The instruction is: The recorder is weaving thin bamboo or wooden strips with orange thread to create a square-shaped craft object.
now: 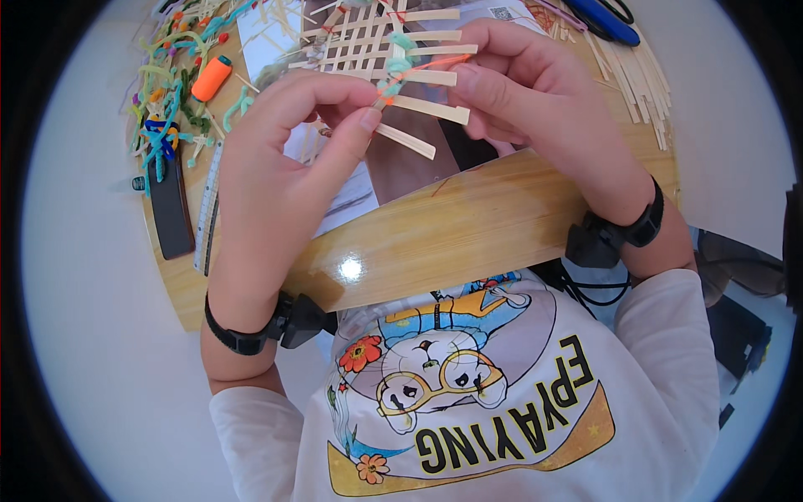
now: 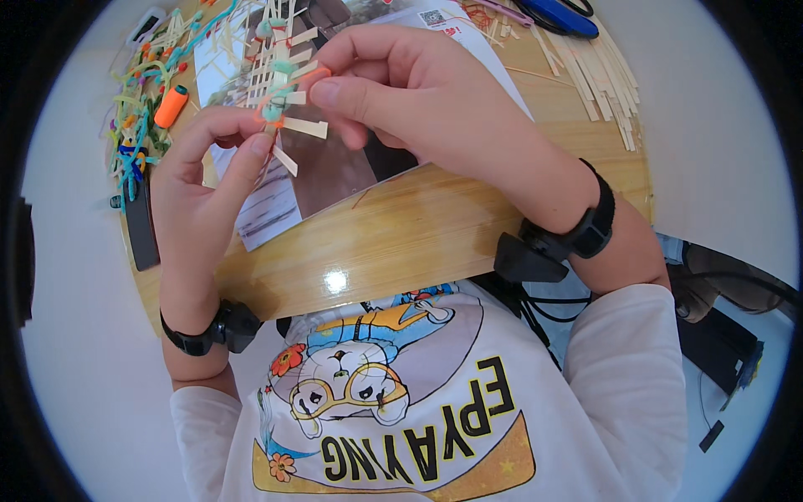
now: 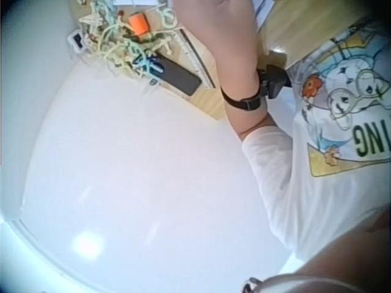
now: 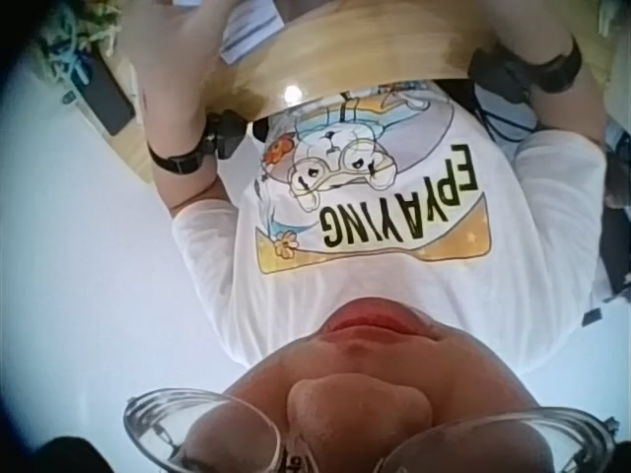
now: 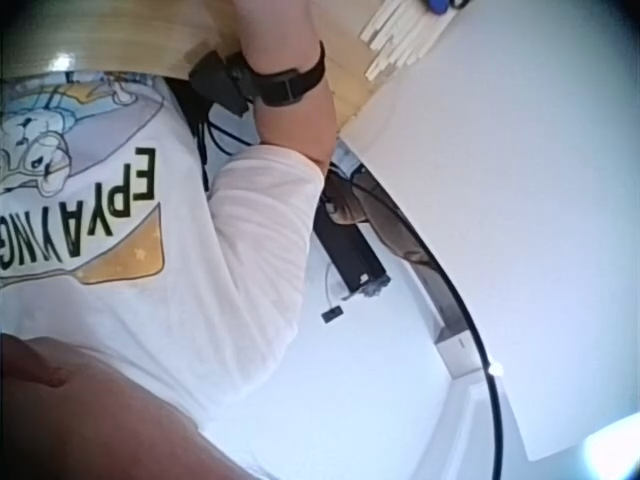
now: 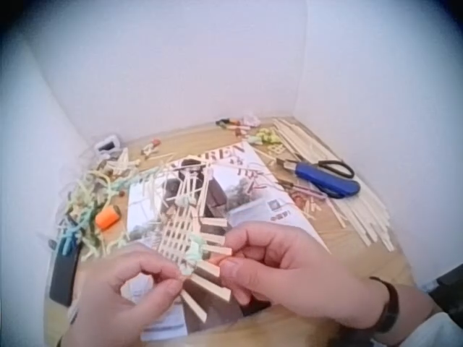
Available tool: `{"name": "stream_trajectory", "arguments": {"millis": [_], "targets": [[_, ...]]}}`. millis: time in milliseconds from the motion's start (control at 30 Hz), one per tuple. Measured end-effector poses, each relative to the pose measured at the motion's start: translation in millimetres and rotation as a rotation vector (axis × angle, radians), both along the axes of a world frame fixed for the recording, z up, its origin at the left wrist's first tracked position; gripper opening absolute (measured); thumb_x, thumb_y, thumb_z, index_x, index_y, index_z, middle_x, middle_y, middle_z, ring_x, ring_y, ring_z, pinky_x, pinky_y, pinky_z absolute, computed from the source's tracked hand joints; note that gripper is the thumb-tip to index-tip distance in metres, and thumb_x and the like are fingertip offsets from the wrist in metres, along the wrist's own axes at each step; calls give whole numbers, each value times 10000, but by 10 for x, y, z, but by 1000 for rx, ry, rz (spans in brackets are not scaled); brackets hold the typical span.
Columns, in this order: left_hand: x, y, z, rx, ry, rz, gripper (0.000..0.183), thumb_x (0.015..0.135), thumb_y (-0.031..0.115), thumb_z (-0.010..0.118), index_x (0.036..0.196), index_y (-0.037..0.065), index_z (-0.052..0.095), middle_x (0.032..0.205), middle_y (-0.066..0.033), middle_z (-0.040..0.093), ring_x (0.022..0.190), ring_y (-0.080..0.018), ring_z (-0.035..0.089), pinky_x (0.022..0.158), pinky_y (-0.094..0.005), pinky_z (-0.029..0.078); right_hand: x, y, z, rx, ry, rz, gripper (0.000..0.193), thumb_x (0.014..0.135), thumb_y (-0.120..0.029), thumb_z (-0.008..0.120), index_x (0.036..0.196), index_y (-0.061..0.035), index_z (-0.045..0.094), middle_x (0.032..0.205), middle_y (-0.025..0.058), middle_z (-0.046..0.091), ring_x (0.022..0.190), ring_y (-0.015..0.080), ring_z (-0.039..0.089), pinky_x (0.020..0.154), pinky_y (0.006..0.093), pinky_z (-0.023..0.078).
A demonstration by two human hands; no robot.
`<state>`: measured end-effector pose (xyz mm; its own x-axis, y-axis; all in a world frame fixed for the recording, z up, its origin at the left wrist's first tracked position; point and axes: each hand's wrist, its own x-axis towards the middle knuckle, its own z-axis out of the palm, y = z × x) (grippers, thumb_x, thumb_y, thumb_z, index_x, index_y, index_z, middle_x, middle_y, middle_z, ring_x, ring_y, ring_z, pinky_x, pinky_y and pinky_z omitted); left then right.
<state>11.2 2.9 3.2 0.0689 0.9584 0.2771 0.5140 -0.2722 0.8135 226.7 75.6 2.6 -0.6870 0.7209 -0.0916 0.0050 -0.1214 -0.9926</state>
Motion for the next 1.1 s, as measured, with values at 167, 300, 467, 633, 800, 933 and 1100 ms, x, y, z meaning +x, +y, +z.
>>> {"name": "stream_trajectory", "arguments": {"millis": [167,300,467,633,800,933,1100], "targets": [[12,38,-94,106,103,-33,173,794,90,721,927,10,644,838,-61,630,766,-167,585,714,-270,464,-40,-24,-37,-58,-5,-35,195,958,-268,594,1047,-95,612,680,-68,522,520,-13,359,429,162,238],[-1,20,-61,172,210,-115,346,781,161,768,1050,17,606,1027,-69,616,933,-192,570,836,-300,448,14,70,-104,-111,43,20,202,971,-260,571,1044,-75,610,649,-68,474,505,-4,316,428,172,226],[33,20,-93,411,473,6,460,702,147,814,1101,44,609,1075,-89,627,981,-249,592,865,-334,448,16,69,-42,-380,216,179,307,978,-185,546,1239,-24,557,753,-50,466,519,2,317,459,185,280],[-24,20,-51,595,597,51,415,665,64,816,1051,67,662,1001,-67,670,914,-233,612,844,-333,443,-12,-65,-3,-350,195,185,253,971,-172,559,1174,-23,571,893,-7,586,558,7,362,470,189,295],[-30,-38,-9,593,507,56,348,662,5,791,992,66,696,945,-52,689,853,-210,611,823,-316,434,19,-84,6,-270,242,285,210,970,-179,565,1115,-28,583,979,15,636,613,16,420,500,189,323],[-57,-29,-3,609,510,46,353,660,-4,779,997,64,697,948,-49,688,833,-203,610,810,-312,431,-17,-223,-7,190,160,72,184,983,-178,540,1082,-33,593,948,3,631,680,17,469,573,179,353],[-55,-27,1,601,521,5,348,666,-18,770,995,68,696,931,-38,681,761,-186,590,790,-301,423,36,-248,74,368,270,-7,185,997,-173,507,1056,-26,601,925,8,635,761,33,516,651,186,386]]}}
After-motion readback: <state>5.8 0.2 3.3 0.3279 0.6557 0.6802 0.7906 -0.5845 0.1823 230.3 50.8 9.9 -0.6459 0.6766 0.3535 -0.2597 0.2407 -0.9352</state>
